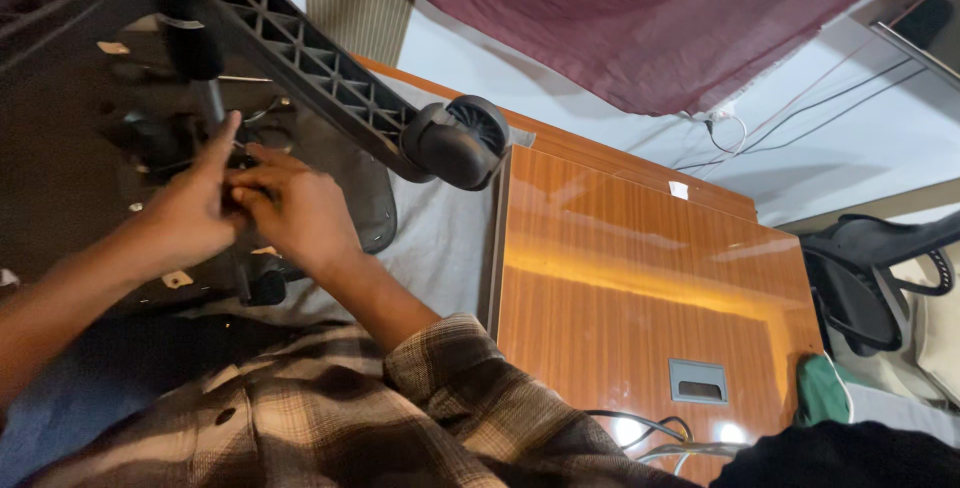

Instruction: The person works on an upside-down office chair, using a hex key to loosen and tighten bolts on the metal mechanism under the seat, and turns a black knob and lever by hand while adjusting the mechanism on the chair base.

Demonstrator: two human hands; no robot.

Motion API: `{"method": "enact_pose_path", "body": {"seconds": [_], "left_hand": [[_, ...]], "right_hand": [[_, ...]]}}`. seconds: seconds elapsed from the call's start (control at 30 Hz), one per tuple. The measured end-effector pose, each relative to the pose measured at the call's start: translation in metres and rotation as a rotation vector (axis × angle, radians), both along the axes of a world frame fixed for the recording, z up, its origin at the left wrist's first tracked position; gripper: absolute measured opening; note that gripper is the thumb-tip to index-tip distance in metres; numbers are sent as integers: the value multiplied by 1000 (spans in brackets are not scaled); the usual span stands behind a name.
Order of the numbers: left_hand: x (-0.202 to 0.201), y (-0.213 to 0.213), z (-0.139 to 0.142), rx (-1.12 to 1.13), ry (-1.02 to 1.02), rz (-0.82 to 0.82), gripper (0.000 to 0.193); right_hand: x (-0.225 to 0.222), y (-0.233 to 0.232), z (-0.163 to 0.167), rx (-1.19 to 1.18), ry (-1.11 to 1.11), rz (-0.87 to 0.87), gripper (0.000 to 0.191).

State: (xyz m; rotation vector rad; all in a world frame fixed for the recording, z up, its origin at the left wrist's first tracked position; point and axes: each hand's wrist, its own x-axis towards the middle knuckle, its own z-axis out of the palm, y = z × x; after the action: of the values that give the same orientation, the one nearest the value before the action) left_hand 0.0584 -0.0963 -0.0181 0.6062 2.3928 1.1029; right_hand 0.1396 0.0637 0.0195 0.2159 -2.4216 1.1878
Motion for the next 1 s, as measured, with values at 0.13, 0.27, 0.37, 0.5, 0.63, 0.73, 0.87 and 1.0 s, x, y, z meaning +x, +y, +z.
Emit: {"method": "enact_pose_path", "body": {"seconds": [0.13, 0.27, 0.37, 0.5, 0.63, 0.73, 0.87, 1.0], "left_hand": [[2, 9, -9, 532, 64, -162, 106], [20, 5, 7, 250, 166, 12, 74], [21, 6, 13, 232, 14, 89, 96], [10, 17, 1, 489, -159, -71, 132], [9, 21, -4, 546, -53, -148, 140], [20, 27, 11, 438, 76, -102, 122], [23, 20, 35, -63, -73, 94, 108], [5, 27, 22, 500, -282, -76, 131]], "right_hand": [[-1, -2, 12, -35, -400, -111, 30], [7, -10, 30, 53, -363, -228, 36], [9, -11, 36, 133, -377, -280, 36], [15, -1, 30, -21, -149, -71, 26], [15, 3, 26, -2, -170, -91, 22], [13, -1, 32, -60, -338, -169, 26], [10, -5, 40, 91, -455, -331, 40], [18, 4, 33, -31, -109, -171, 28]]}}
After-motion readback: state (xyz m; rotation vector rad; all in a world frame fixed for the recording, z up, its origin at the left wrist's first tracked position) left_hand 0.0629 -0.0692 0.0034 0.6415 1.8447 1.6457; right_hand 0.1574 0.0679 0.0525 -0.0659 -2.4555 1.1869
